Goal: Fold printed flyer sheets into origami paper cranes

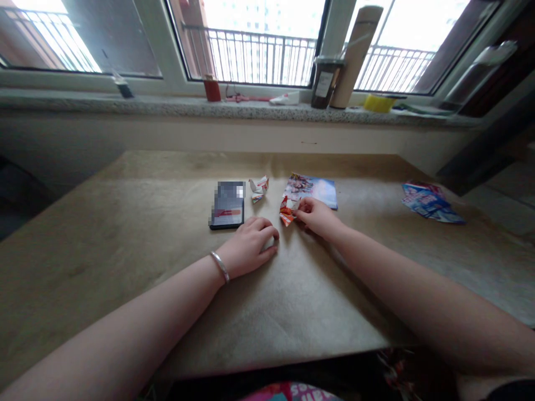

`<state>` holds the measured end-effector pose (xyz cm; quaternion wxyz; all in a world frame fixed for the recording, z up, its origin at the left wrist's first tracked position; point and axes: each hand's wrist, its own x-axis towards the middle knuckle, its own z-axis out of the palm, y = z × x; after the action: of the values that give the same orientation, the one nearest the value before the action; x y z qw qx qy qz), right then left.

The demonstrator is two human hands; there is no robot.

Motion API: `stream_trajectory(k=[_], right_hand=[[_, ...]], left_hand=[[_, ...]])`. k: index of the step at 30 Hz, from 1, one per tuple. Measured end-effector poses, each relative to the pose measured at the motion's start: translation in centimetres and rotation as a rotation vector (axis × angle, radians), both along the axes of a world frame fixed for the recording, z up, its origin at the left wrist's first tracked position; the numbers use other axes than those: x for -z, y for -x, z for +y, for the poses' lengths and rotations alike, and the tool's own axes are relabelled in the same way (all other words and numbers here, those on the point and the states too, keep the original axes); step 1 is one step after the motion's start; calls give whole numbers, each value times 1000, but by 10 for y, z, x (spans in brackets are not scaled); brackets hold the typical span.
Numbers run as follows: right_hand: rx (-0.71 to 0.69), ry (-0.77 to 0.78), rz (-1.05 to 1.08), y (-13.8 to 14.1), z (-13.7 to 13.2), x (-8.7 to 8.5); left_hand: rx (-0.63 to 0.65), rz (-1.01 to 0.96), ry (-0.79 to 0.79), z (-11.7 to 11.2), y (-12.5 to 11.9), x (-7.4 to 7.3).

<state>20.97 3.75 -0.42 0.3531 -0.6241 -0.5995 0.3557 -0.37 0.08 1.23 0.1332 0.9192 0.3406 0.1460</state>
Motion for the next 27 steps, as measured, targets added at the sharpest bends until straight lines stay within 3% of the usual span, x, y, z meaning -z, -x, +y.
stream_trajectory(k=[12, 20, 27], right_hand=[[31, -82, -169, 29, 41, -1], [82, -92, -241, 44, 55, -10], [80, -116, -233, 44, 56, -4]], left_hand=[[29, -21, -5, 0, 0, 0], [45, -16, 4, 1, 2, -4], [50, 18, -11, 1, 6, -5]])
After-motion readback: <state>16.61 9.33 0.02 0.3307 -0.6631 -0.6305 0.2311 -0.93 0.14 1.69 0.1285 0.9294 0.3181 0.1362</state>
